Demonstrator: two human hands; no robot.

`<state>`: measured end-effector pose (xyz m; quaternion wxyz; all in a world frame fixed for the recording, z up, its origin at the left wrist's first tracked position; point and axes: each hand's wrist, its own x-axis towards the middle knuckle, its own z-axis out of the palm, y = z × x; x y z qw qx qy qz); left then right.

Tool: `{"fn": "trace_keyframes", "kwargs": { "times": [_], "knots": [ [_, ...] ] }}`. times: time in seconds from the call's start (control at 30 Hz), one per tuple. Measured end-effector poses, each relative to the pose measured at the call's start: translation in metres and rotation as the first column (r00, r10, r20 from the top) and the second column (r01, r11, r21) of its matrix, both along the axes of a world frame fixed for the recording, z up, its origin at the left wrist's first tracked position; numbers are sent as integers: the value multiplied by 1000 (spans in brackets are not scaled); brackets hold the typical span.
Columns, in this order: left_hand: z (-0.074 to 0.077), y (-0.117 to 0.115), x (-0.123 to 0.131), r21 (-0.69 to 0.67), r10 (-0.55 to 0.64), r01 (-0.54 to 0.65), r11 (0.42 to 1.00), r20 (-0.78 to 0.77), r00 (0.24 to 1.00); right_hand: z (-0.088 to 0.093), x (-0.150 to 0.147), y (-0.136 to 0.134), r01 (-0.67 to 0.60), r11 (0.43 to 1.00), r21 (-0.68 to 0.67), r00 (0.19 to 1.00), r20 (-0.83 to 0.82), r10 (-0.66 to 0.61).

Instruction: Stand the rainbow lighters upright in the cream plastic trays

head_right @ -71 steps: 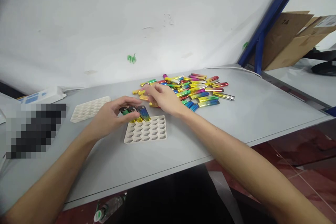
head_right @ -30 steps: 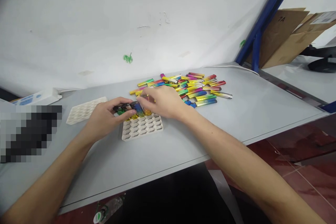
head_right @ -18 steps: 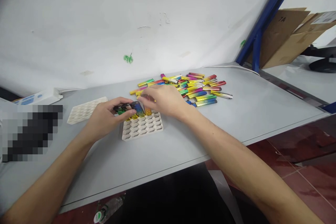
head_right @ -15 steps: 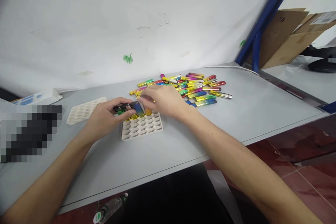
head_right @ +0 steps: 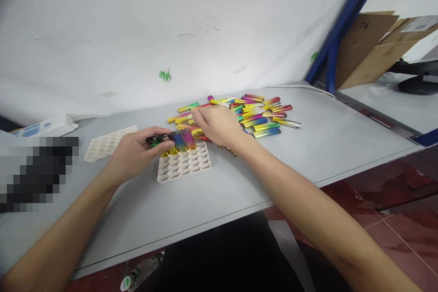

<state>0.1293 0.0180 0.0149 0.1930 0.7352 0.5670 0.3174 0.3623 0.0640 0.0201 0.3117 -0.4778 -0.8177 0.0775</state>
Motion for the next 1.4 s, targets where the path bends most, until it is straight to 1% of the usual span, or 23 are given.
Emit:
{"fn": "trace_keyframes", "kwargs": {
  "times": [0.03, 0.1, 0.23, 0.3, 0.47, 0.67, 0.8, 0.87, 0.9, 0.97, 1.0, 1.07, 1.13, 1.17, 1.23, 1.33, 1.4],
  "knots": [
    [0, 0, 0, -6, 0, 0, 1000, -3, 1000, -2, 2, 3, 50, 999, 0, 998, 35, -50],
    [0, 1, -1, -14, 0, -1, 1000, -13, 1000, -5, 7, 8, 80, 997, 10, 989, 124, -80],
    [2, 1, -2, -17, -6, 6, 1000, -17, 1000, -10, 14, 9, -2, 999, 33, 959, 283, -8],
    [4, 0, -2, -24, -8, 8, 1000, 2, 1000, -10, 15, 8, -10, 1000, 23, 945, 327, 2],
    [8, -2, -2, -46, -14, 18, 999, 97, 995, -8, 17, 8, -31, 999, -14, 922, 386, 34],
    [6, -1, -6, -83, -40, 61, 995, 236, 971, -2, 17, 8, -59, 993, -107, 894, 437, 100],
    [4, 0, -9, -78, -42, 62, 995, 247, 968, 0, 14, 7, -54, 994, -100, 893, 441, 93],
    [3, 0, -10, -70, -36, 53, 996, 221, 975, 1, 13, 7, -48, 993, -103, 927, 365, 83],
    [3, 0, -10, -65, -35, 49, 997, 206, 978, 1, 12, 7, -37, 993, -114, 954, 293, 69],
    [3, 1, -10, -57, -32, 43, 997, 181, 983, 4, 11, 7, -17, 989, -149, 995, 90, 31],
    [3, 1, -10, -55, -32, 42, 998, 172, 985, 4, 11, 7, -17, 985, -172, 1000, -26, 13],
    [3, 2, -9, -50, -31, 39, 998, 155, 987, 5, 10, 7, -52, 972, -230, 966, -257, -9],
    [3, 2, -9, -44, -29, 35, 998, 132, 991, 5, 8, 8, -112, 953, -283, 893, -450, -28],
    [4, 1, -8, -39, -29, 33, 999, 118, 993, 4, 8, 9, -139, 943, -301, 855, -517, -39],
    [6, 1, -7, -33, -26, 29, 999, 95, 995, 2, 8, 11, -165, 939, -301, 809, -586, -45],
    [8, 0, -5, -37, -23, 26, 999, 75, 997, 0, 10, 14, -145, 951, -274, 794, -606, -54],
    [9, -1, -4, -49, -14, 16, 999, 53, 999, -1, 11, 17, -132, 954, -269, 760, -646, -77]
  ]
}}
